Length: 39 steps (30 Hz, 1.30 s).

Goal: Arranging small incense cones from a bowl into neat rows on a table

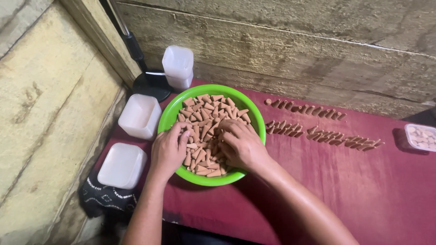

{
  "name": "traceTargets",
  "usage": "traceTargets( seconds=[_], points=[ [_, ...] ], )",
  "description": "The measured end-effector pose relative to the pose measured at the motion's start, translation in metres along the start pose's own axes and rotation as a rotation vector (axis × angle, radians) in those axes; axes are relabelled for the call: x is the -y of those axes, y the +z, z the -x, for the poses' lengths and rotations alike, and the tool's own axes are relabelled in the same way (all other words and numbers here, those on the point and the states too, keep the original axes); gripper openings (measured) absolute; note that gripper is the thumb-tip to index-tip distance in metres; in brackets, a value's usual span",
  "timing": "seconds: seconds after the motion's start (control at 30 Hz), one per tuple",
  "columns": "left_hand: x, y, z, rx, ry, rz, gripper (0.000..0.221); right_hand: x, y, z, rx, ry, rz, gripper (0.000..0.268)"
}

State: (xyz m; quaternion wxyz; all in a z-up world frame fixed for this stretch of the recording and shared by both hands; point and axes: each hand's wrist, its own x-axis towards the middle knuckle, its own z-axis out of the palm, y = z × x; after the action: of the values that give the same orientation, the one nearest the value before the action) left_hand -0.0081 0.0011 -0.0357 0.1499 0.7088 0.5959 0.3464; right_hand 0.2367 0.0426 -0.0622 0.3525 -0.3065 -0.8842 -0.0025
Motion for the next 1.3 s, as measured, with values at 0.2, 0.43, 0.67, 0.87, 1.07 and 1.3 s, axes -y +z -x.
traceTargets(
  seconds=[0.2,0.43,0.67,0.87,1.07,1.3],
  points=[
    [-0.012,-0.001,0.012,-0.062,-0.008,0.077,0.018,-0.004,-0.034,0.01,-0.238,0.468,-0.68,0.01],
    [-0.046,0.023,0.046,-0.29,0.148,-0.035,0.02,0.002,-0.085,0.083,-0.289,0.553,-1.001,0.01],
    [-0.117,0.074,0.063,-0.272,0.392,0.018,0.012,-0.015,-0.127,0.202,-0.147,1.022,-0.746,0.008],
    [-0.164,0.142,0.066,0.039,0.529,0.216,0.01,-0.026,-0.175,0.277,-0.17,1.15,-0.532,0.012],
    [-0.203,0.225,0.039,0.423,0.532,0.328,0.012,-0.058,-0.234,0.305,-0.208,1.161,-0.229,0.006],
    [-0.27,0.315,-0.02,0.451,0.641,0.281,0.01,-0.142,-0.266,0.354,-0.201,1.086,0.092,0.012]
  ],
)
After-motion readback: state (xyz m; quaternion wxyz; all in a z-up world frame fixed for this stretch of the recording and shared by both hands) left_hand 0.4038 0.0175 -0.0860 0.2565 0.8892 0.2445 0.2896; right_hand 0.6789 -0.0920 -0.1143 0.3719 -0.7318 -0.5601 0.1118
